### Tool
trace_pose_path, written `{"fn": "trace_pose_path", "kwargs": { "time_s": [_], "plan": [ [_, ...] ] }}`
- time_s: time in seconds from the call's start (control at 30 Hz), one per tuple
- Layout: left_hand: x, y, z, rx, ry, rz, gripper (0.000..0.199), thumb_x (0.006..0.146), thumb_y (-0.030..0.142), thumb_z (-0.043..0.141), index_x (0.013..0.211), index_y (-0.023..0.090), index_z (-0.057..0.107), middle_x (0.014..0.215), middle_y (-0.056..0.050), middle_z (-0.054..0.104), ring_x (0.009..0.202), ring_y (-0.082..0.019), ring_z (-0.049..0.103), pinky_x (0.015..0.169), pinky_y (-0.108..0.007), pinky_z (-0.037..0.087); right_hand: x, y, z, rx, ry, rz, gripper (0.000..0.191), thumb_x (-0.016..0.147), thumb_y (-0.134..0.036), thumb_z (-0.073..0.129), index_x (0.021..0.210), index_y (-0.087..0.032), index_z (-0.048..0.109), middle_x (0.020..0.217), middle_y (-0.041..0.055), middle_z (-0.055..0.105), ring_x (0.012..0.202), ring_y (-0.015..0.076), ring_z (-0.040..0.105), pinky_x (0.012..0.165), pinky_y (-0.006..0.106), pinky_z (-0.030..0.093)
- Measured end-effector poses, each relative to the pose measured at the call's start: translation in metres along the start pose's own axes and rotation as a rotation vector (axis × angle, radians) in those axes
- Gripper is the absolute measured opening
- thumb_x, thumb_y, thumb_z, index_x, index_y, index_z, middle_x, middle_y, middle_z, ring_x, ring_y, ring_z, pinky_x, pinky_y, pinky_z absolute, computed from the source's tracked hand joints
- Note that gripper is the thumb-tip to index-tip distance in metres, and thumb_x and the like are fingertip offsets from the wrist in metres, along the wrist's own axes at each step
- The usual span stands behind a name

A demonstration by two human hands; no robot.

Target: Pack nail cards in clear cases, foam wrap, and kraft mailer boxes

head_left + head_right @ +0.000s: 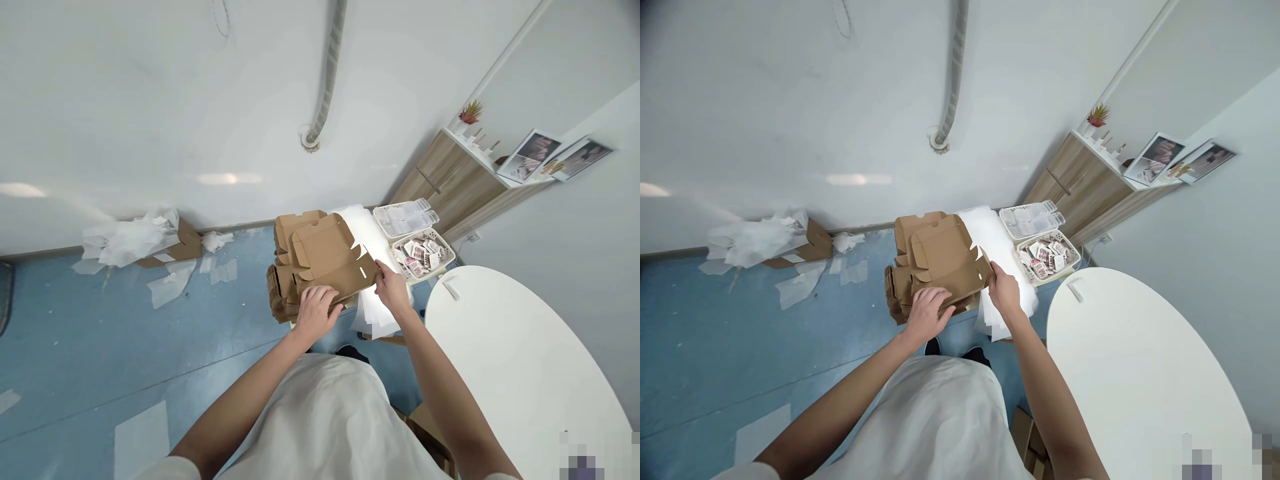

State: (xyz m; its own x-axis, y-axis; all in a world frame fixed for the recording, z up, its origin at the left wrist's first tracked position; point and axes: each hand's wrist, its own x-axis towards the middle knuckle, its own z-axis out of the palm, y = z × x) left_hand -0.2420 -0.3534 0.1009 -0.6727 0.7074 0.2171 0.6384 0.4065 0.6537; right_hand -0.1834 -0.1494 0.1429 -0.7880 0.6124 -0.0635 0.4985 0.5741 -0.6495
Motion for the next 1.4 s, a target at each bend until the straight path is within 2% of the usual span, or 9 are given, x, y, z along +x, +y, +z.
{"fn": "trace_pose_path", "kwargs": {
  "time_s": [0.1, 0.3, 0.43, 0.57, 0.7, 0.9, 1.1, 1.27, 1.4],
  "plan": [
    [0.0, 0.002, -0.001, 0.019, 0.097, -0.085, 0.043, 0.076, 0.042, 0.051, 0.113, 0.022, 0.049, 0.121, -0.011, 0.047, 0.114, -0.029, 0.04, 0.097, -0.044, 0.025, -0.006, 0.009, -0.006, 0.045, 0.06, 0.032, 0.043, 0.08, -0.028, 0.039, 0.12, -0.02, 0.051, 0.05, -0.0019, 0.058, 0.05, 0.0146, 0.057, 0.059, 0.029, 0.047],
    [0.002, 0.0, 0.018, -0.076, 0.294, -0.317, 0.069, 0.073, 0.041, 0.055, 0.131, 0.019, 0.024, 0.132, -0.016, 0.026, 0.124, -0.03, 0.027, 0.098, -0.048, 0.029, -0.029, 0.045, -0.033, 0.552, 0.18, 0.177, 0.051, 0.076, -0.035, 0.043, 0.123, -0.018, 0.047, 0.06, -0.0021, 0.058, 0.05, 0.0119, 0.055, 0.049, 0.027, 0.051],
    [-0.003, 0.02, 0.062, -0.334, 0.09, -0.374, 0.076, 0.072, 0.04, 0.056, 0.132, 0.018, 0.017, 0.129, -0.018, 0.025, 0.117, -0.028, 0.04, 0.084, -0.041, 0.045, -0.055, 0.081, -0.062, 0.733, 0.284, 0.217, 0.051, 0.075, -0.04, 0.044, 0.122, -0.019, 0.048, 0.062, -0.0027, 0.056, 0.051, 0.0102, 0.053, 0.047, 0.026, 0.051],
    [-0.005, 0.057, 0.11, -0.502, -0.062, -0.458, 0.072, 0.074, 0.039, 0.055, 0.132, 0.022, 0.015, 0.135, -0.018, 0.023, 0.112, -0.023, 0.047, 0.076, -0.031, 0.049, -0.092, 0.126, -0.096, 0.835, 0.413, 0.259, 0.048, 0.075, -0.042, 0.047, 0.117, -0.019, 0.051, 0.068, -0.0009, 0.057, 0.054, 0.01, 0.053, 0.047, 0.024, 0.048],
    [0.005, 0.099, 0.146, -0.617, -0.274, -0.561, 0.059, 0.078, 0.042, 0.05, 0.127, 0.023, 0.025, 0.128, -0.015, 0.041, 0.1, -0.02, 0.057, 0.067, -0.027, 0.05, -0.134, 0.179, -0.125, 0.968, 0.585, 0.333, 0.042, 0.074, -0.043, 0.051, 0.107, -0.018, 0.055, 0.072, 0.0004, 0.057, 0.055, 0.0095, 0.052, 0.046, 0.022, 0.046],
    [0.013, 0.154, 0.206, -0.728, -0.422, -0.388, 0.032, 0.074, 0.036, 0.051, 0.098, 0.015, 0.053, 0.099, -0.009, 0.063, 0.085, -0.017, 0.061, 0.07, -0.029, 0.05, -0.202, 0.245, -0.148, 0.903, 0.767, 0.446, 0.045, 0.075, -0.047, 0.048, 0.11, -0.019, 0.053, 0.085, 0.0037, 0.061, 0.065, 0.0123, 0.055, 0.053, 0.025, 0.047],
    [0.01, 0.183, 0.26, -0.601, -0.46, -0.193, 0.031, 0.068, 0.03, 0.057, 0.095, 0.014, 0.059, 0.087, -0.006, 0.062, 0.072, -0.014, 0.057, 0.066, -0.027, 0.046, -0.262, 0.296, -0.15, 0.432, 0.835, 0.592, 0.041, 0.079, -0.046, 0.04, 0.1, -0.017, 0.061, 0.1, 0.0088, 0.055, 0.09, 0.0201, 0.051, 0.074, 0.034, 0.044],
    [0.015, 0.195, 0.279, -0.375, -0.546, 0.02, 0.028, 0.07, 0.024, 0.053, 0.096, 0.016, 0.061, 0.076, -0.002, 0.06, 0.065, -0.012, 0.052, 0.063, -0.025, 0.042, -0.285, 0.319, -0.137, 0.233, 0.729, 0.714, 0.037, 0.08, -0.032, 0.033, 0.103, -0.018, 0.06, 0.08, 0.0055, 0.052, 0.079, 0.0188, 0.051, 0.073, 0.032, 0.041],
    [0.027, 0.202, 0.288, -0.261, -0.605, 0.125, 0.034, 0.071, 0.022, 0.052, 0.104, 0.017, 0.057, 0.077, -0.002, 0.059, 0.067, -0.013, 0.052, 0.065, -0.026, 0.043, -0.292, 0.324, -0.12, 0.169, 0.685, 0.805, 0.037, 0.078, -0.024, 0.034, 0.108, -0.019, 0.056, 0.085, 0.0059, 0.056, 0.073, 0.0175, 0.051, 0.068, 0.03, 0.04]
  ]
}}
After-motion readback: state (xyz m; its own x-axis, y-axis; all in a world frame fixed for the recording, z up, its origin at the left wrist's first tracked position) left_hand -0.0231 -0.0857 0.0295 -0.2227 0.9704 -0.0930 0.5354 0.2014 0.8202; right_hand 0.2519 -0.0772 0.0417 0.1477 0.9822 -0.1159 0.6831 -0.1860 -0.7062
